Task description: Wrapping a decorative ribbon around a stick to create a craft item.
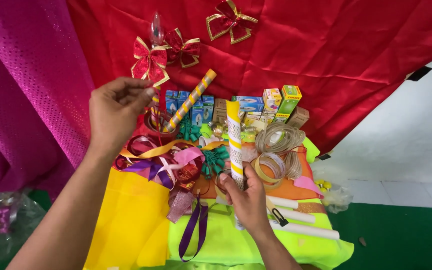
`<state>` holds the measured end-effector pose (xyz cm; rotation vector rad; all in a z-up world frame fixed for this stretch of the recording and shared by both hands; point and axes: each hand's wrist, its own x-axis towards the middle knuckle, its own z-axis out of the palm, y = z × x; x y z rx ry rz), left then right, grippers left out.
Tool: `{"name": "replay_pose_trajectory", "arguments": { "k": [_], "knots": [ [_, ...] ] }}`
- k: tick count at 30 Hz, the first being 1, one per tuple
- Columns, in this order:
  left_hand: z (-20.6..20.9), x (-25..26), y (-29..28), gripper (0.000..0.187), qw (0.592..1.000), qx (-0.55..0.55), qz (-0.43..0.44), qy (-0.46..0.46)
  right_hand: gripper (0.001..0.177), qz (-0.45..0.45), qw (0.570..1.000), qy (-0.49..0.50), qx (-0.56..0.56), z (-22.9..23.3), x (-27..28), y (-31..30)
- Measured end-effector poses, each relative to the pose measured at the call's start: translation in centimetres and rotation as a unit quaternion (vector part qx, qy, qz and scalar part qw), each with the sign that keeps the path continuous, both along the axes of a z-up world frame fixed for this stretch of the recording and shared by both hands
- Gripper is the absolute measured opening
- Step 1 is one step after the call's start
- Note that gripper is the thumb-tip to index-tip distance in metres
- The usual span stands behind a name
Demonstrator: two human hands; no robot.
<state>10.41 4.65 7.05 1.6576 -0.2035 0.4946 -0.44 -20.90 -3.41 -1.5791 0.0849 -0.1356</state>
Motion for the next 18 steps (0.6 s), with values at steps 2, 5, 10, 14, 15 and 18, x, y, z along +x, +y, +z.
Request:
{"name": "replay_pose_trajectory", "arguments": {
  "k": [2, 5, 10, 14, 15, 18],
  "knots": [
    [1.2, -1.0, -0.7, 0.013, 1.000, -0.021, -0.021, -0.009, 0.034, -0.003, 1.000, -0.006, 0.003, 0.0, 0.1, 0.2],
    [2.3, -1.7, -1.9, 0.015, 0.996, -0.032, -0.075, -0.036, 0.032, -0.009, 0.999, -0.021, 0.023, -0.1, 0.2, 0.2],
    [4.2, -3.0, -4.0, 0.012, 0.986, 0.099, -0.092, -0.096, 0.029, -0.023, 0.997, -0.032, 0.070, -0.3, 0.4, -0.1],
    [5.1, -3.2, -5.9, 0.010, 0.949, 0.228, -0.147, -0.159, 0.023, -0.043, 0.985, -0.058, 0.158, -0.7, 0.7, -0.5],
    [5.1, -3.3, -6.4, 0.009, 0.926, 0.273, -0.170, -0.196, 0.025, -0.048, 0.981, -0.062, 0.177, -0.6, 0.7, -0.5],
    [4.0, -2.6, -7.7, 0.012, 0.883, 0.388, -0.174, -0.199, 0.030, -0.041, 0.967, -0.127, 0.217, -0.7, 0.8, -0.5]
  ]
}}
